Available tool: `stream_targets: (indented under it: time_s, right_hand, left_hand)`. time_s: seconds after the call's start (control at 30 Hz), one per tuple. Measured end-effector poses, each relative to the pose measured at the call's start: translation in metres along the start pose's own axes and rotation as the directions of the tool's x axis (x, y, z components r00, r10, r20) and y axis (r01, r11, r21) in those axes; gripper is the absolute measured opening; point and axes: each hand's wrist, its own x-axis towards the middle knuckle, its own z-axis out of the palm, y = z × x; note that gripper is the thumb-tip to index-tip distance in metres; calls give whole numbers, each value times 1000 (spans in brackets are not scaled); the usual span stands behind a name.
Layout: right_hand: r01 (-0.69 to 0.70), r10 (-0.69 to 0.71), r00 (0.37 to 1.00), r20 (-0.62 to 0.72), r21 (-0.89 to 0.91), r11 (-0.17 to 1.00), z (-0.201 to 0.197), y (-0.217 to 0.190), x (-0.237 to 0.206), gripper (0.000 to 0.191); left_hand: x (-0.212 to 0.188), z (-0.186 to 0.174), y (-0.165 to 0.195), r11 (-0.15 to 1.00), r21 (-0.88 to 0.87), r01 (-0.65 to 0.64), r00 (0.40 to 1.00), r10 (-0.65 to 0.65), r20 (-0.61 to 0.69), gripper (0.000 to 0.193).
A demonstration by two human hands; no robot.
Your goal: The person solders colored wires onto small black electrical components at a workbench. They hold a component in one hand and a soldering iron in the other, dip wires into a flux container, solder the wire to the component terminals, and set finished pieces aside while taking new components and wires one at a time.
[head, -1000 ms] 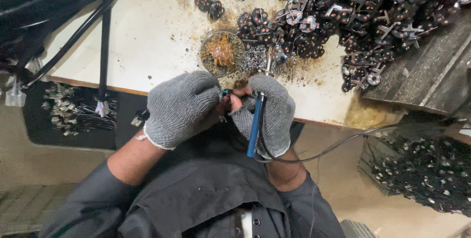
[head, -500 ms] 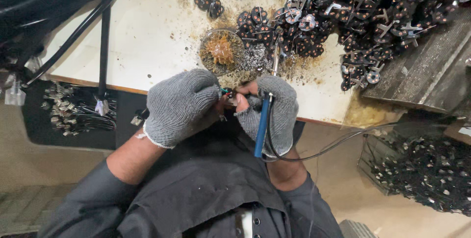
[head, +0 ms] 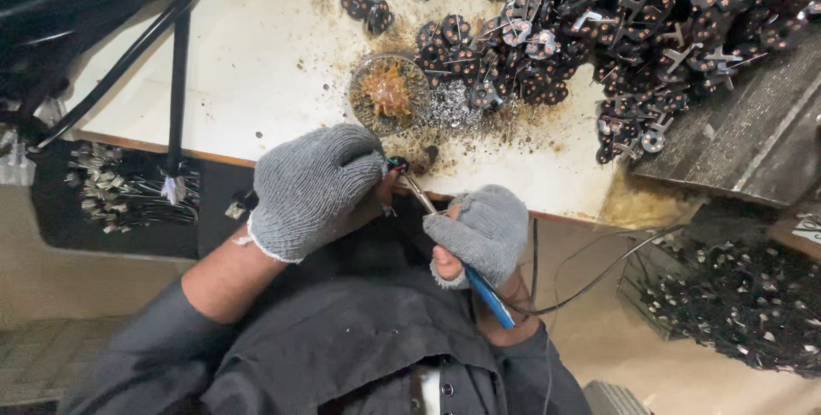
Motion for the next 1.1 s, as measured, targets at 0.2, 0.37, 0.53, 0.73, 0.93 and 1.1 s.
stream_targets:
  time_s: [0.2, 0.37, 0.53, 0.73, 0.93, 1.1]
  right_hand:
    - [-26, 27, 1000, 14, -39, 999, 1, 1, -3, 19]
    - [-35, 35, 999, 10, -52, 998, 1, 0, -4, 18]
    - [-60, 59, 996, -68, -14, 998, 4, 3, -7, 17]
    - [-65, 65, 996, -65, 7, 998, 3, 5, -7, 19]
    - [-50, 49, 999, -2, -33, 998, 2, 5, -8, 18]
    - [-60, 59, 998, -21, -41, 997, 3, 5, -10, 19]
  left_hand:
    - [1, 2, 0, 1000, 12, 2, 1000, -2, 1, 19]
    - [1, 3, 0, 1000, 20, -3, 1000, 3, 3, 19]
    - [1, 3, 0, 1000, 17, -12, 1000, 13, -9, 18]
    - [1, 5, 1, 1000, 19, -20, 1000, 20, -2, 17]
    - [1, 7, 2, 1000, 22, -9, 1000, 9, -15, 16]
    - [1, 5, 1, 999, 2, -33, 999, 33, -15, 18]
